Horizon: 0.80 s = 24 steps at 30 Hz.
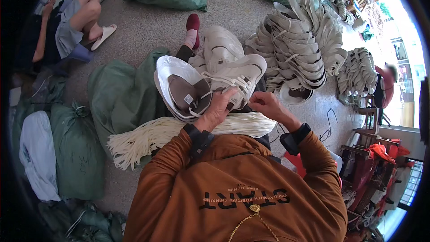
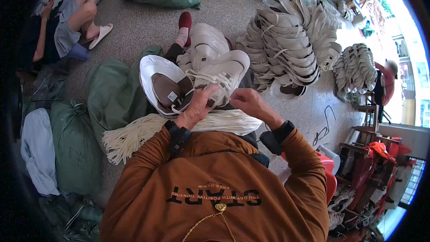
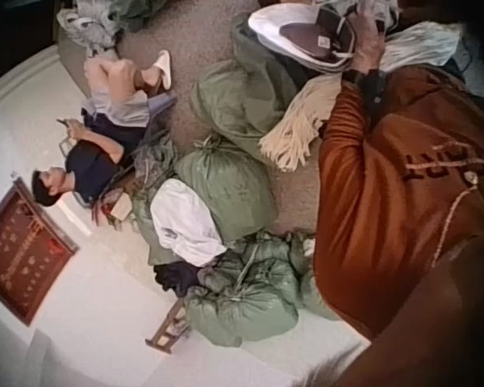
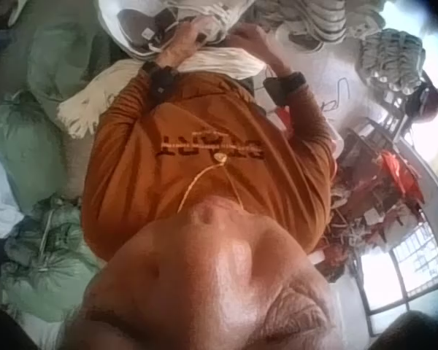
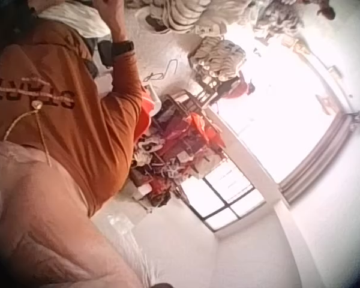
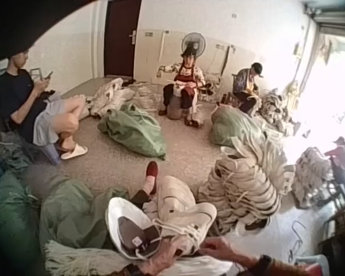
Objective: The recorder is removing a bundle of laces from a bag and then lacing a white sneaker.
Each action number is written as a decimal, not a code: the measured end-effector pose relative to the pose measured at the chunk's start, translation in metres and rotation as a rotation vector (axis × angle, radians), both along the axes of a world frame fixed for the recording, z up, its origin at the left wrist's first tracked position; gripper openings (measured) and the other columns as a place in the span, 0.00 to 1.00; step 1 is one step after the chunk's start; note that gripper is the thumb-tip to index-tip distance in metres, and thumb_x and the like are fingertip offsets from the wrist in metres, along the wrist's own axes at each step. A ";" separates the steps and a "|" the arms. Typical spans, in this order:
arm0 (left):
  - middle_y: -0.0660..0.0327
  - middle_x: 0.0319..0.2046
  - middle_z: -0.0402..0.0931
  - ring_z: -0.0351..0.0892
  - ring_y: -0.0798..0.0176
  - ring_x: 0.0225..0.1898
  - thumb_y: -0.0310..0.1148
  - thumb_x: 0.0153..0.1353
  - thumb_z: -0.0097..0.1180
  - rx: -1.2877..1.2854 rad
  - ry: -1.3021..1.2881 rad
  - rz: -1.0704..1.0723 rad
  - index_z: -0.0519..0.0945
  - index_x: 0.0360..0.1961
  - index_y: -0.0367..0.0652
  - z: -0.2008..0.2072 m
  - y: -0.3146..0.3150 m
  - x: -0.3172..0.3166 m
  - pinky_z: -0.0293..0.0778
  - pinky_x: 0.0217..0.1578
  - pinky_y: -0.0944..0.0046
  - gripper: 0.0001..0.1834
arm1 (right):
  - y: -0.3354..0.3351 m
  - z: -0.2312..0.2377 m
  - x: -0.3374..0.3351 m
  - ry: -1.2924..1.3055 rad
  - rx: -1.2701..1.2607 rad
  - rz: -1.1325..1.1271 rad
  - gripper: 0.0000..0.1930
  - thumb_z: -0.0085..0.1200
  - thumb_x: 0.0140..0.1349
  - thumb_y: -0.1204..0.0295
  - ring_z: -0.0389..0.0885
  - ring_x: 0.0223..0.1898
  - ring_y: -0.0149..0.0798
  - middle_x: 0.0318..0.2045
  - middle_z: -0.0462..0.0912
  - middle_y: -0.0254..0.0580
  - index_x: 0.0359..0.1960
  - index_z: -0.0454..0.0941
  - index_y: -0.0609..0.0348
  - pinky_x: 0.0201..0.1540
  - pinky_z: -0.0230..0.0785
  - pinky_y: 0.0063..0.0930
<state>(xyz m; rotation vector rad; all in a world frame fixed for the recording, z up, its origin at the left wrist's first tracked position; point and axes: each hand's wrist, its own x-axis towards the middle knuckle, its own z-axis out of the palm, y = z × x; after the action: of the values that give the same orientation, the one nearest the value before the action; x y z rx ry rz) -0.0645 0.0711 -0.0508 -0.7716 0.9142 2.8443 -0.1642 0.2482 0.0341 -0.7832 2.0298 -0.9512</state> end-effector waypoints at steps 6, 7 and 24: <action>0.63 0.46 0.81 0.81 0.63 0.45 0.33 0.62 0.61 0.059 -0.018 -0.020 0.78 0.53 0.44 0.002 -0.004 0.001 0.78 0.45 0.58 0.18 | -0.004 0.018 -0.009 0.050 0.042 0.093 0.09 0.60 0.61 0.70 0.76 0.26 0.28 0.23 0.79 0.37 0.33 0.80 0.66 0.33 0.70 0.27; 0.63 0.45 0.81 0.81 0.64 0.45 0.33 0.62 0.61 0.077 -0.028 -0.032 0.78 0.53 0.44 0.003 -0.005 0.001 0.78 0.45 0.58 0.18 | -0.006 0.016 -0.017 0.138 0.039 0.091 0.08 0.60 0.62 0.72 0.76 0.26 0.28 0.24 0.80 0.34 0.35 0.80 0.66 0.33 0.71 0.26; 0.65 0.46 0.80 0.81 0.67 0.46 0.31 0.63 0.61 0.070 0.012 0.080 0.78 0.52 0.45 0.005 0.000 -0.001 0.77 0.46 0.64 0.16 | -0.061 0.001 -0.023 0.415 -0.158 0.036 0.07 0.57 0.61 0.73 0.82 0.34 0.59 0.29 0.81 0.55 0.35 0.80 0.64 0.36 0.73 0.42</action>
<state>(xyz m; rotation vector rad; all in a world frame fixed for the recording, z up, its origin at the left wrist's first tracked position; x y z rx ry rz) -0.0657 0.0716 -0.0455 -0.8024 0.7972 2.9349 -0.1872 0.1876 0.0348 -1.1790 2.2988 -0.9994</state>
